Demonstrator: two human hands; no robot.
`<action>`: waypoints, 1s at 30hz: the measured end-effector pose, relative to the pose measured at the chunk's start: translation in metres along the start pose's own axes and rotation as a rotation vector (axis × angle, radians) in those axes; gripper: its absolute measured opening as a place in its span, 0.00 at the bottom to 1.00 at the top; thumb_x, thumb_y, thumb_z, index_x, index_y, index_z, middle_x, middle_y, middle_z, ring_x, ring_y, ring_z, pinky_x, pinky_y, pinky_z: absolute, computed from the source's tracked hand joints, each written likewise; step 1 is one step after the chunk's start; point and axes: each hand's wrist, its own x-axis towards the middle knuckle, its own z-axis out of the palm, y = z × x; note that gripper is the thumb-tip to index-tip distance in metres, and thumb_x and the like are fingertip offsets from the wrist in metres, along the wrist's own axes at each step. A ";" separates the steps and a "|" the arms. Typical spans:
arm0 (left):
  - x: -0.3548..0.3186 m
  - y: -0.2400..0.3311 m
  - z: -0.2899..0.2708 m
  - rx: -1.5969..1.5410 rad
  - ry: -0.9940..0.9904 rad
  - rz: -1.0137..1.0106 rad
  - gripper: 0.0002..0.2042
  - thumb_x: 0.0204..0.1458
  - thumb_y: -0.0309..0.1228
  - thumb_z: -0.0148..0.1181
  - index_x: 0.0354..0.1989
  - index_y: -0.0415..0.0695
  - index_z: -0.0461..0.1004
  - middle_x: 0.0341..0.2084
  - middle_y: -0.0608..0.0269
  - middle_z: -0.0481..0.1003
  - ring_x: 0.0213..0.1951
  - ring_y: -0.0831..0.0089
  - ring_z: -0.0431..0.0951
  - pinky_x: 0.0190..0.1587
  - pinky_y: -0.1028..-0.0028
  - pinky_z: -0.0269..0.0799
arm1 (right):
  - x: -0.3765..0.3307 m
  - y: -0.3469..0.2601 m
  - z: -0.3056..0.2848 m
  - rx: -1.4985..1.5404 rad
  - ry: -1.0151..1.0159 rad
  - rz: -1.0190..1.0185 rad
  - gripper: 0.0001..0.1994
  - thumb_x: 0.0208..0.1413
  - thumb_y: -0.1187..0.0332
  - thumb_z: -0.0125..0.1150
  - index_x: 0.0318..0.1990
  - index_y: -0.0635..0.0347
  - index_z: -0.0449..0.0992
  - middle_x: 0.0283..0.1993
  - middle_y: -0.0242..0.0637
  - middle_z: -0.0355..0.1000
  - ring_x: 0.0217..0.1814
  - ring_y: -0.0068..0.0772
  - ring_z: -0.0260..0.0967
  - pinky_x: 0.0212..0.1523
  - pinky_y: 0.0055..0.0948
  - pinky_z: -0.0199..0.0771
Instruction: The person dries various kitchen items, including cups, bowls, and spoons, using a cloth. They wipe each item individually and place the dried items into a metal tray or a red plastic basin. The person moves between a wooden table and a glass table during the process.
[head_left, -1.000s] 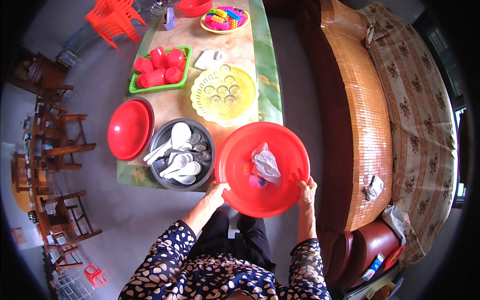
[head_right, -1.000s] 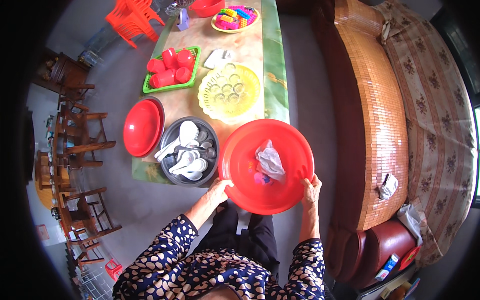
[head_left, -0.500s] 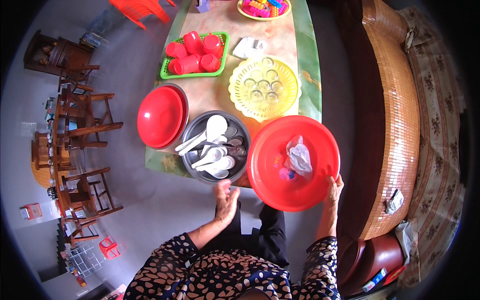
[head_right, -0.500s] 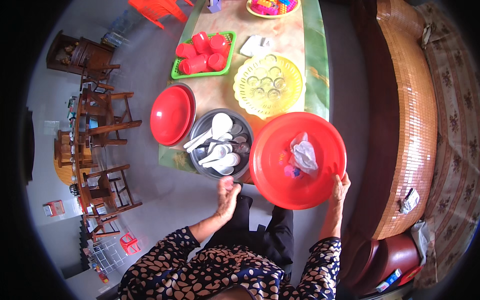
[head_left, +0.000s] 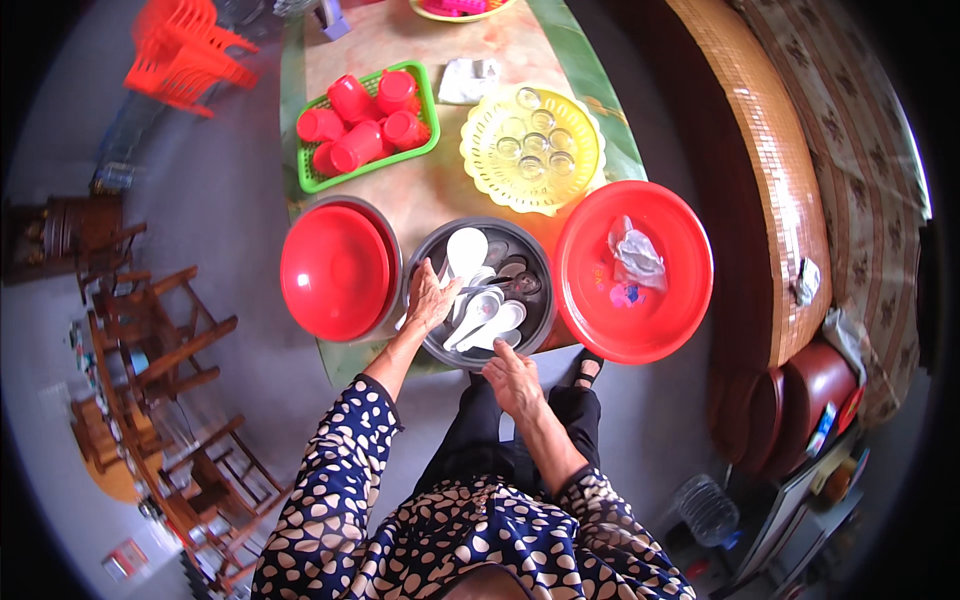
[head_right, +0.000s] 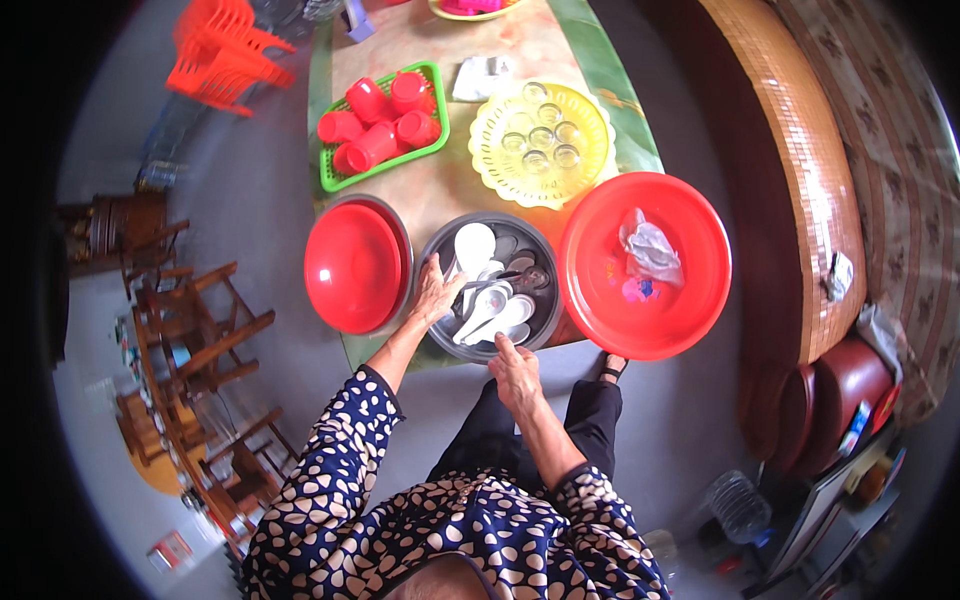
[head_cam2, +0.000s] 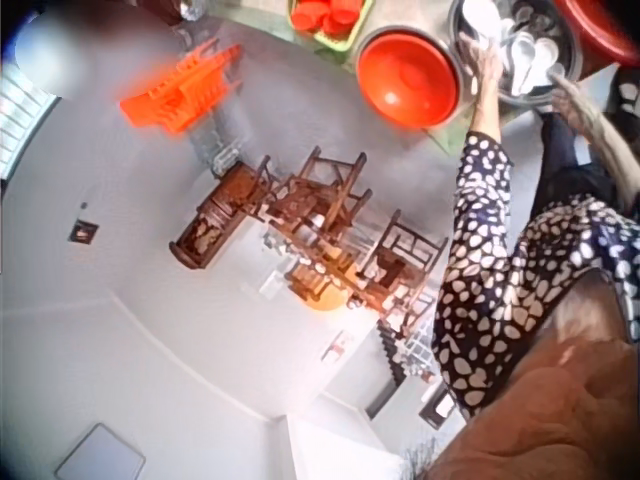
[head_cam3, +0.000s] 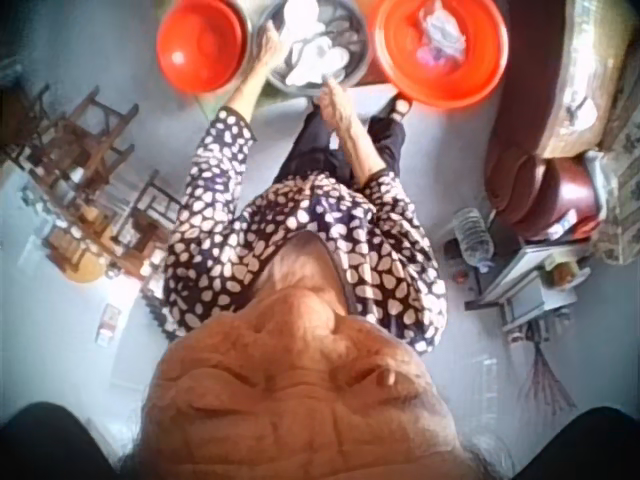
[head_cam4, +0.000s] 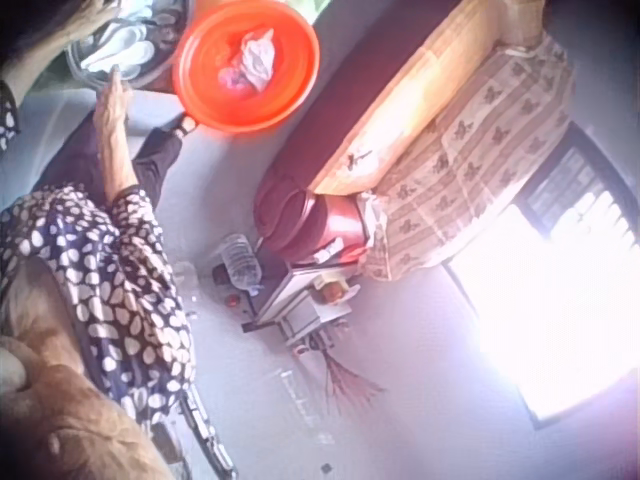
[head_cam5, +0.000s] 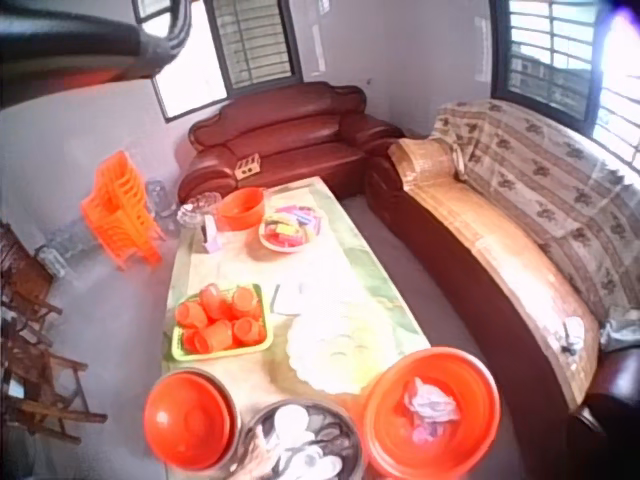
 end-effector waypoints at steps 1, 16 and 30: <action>0.006 0.003 -0.005 -0.027 -0.083 -0.066 0.45 0.43 0.52 0.58 0.59 0.27 0.49 0.57 0.33 0.55 0.61 0.49 0.55 0.62 0.65 0.50 | 0.016 0.013 0.004 0.018 0.105 -0.011 0.14 0.46 0.65 0.67 0.29 0.59 0.65 0.23 0.27 0.58 0.21 0.24 0.58 0.23 0.27 0.64; 0.047 -0.024 0.004 -0.266 -0.499 -0.133 0.22 0.36 0.43 0.71 0.33 0.36 0.78 0.27 0.62 0.77 0.29 0.76 0.74 0.34 0.75 0.68 | 0.105 0.049 0.045 -0.157 0.742 -0.355 0.40 0.30 0.55 0.75 0.46 0.69 0.58 0.44 0.45 0.62 0.43 0.35 0.63 0.29 0.35 0.70; 0.022 -0.023 0.004 -0.586 -0.554 -0.207 0.18 0.42 0.40 0.67 0.36 0.38 0.77 0.28 0.65 0.76 0.31 0.77 0.72 0.34 0.75 0.67 | 0.094 0.039 0.048 -0.124 0.438 -0.501 0.39 0.39 0.58 0.69 0.55 0.71 0.55 0.51 0.50 0.63 0.53 0.41 0.62 0.52 0.35 0.62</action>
